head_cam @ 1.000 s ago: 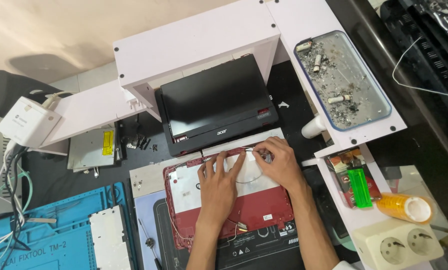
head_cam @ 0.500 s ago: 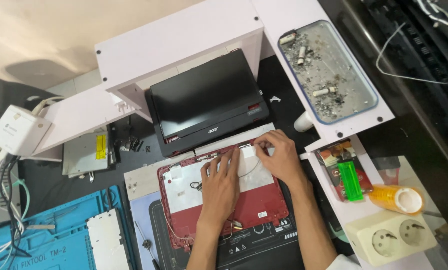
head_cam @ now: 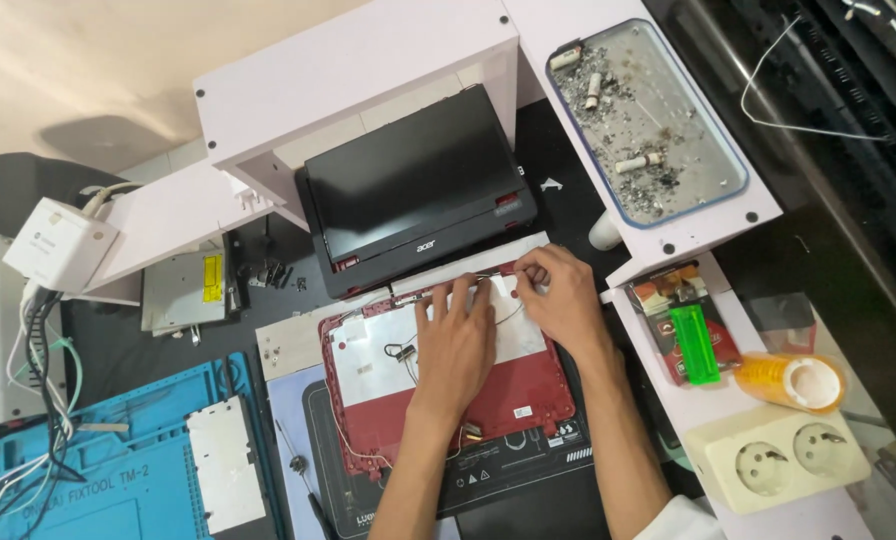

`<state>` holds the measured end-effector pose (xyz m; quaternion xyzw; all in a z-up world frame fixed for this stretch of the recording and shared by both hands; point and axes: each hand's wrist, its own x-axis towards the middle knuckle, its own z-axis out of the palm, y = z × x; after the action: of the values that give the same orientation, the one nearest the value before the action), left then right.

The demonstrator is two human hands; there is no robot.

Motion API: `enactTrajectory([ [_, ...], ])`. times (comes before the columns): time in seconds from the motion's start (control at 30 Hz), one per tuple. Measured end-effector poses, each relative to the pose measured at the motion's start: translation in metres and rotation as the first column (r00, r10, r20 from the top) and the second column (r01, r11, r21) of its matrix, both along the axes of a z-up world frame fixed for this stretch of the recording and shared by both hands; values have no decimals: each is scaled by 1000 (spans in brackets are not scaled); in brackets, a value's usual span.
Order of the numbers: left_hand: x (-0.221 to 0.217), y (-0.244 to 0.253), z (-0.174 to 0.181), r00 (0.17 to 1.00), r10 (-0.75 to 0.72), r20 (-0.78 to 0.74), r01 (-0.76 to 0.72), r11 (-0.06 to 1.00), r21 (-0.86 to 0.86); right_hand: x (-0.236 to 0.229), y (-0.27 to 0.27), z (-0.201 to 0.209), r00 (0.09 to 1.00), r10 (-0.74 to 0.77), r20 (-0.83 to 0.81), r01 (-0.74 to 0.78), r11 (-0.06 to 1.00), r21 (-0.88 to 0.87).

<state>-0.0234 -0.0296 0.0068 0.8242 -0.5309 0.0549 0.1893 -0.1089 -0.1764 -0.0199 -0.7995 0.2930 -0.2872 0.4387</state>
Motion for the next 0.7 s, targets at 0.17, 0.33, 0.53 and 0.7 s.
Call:
enactTrajectory([
  [0.17, -9, -13, -7, 997, 2, -77, -6, 998, -59, 0, -1, 0, 1000, 4, -21, -5, 1000, -27],
  [0.33, -8, -13, -16, 994, 39, -102, -51, 992, -118, -1, -1, -1, 1000, 19, -2, -19, 998, -59],
  [0.53, -6, -10, -15, 986, 20, -168, -39, 993, -112, 1, 0, 2, 999, 4, -48, -3, 1000, 6],
  [0.7, -5, -8, -16, 992, -1, -123, -12, 995, -104, 3, 0, 4, 998, 2, -63, -2, 1000, 1],
])
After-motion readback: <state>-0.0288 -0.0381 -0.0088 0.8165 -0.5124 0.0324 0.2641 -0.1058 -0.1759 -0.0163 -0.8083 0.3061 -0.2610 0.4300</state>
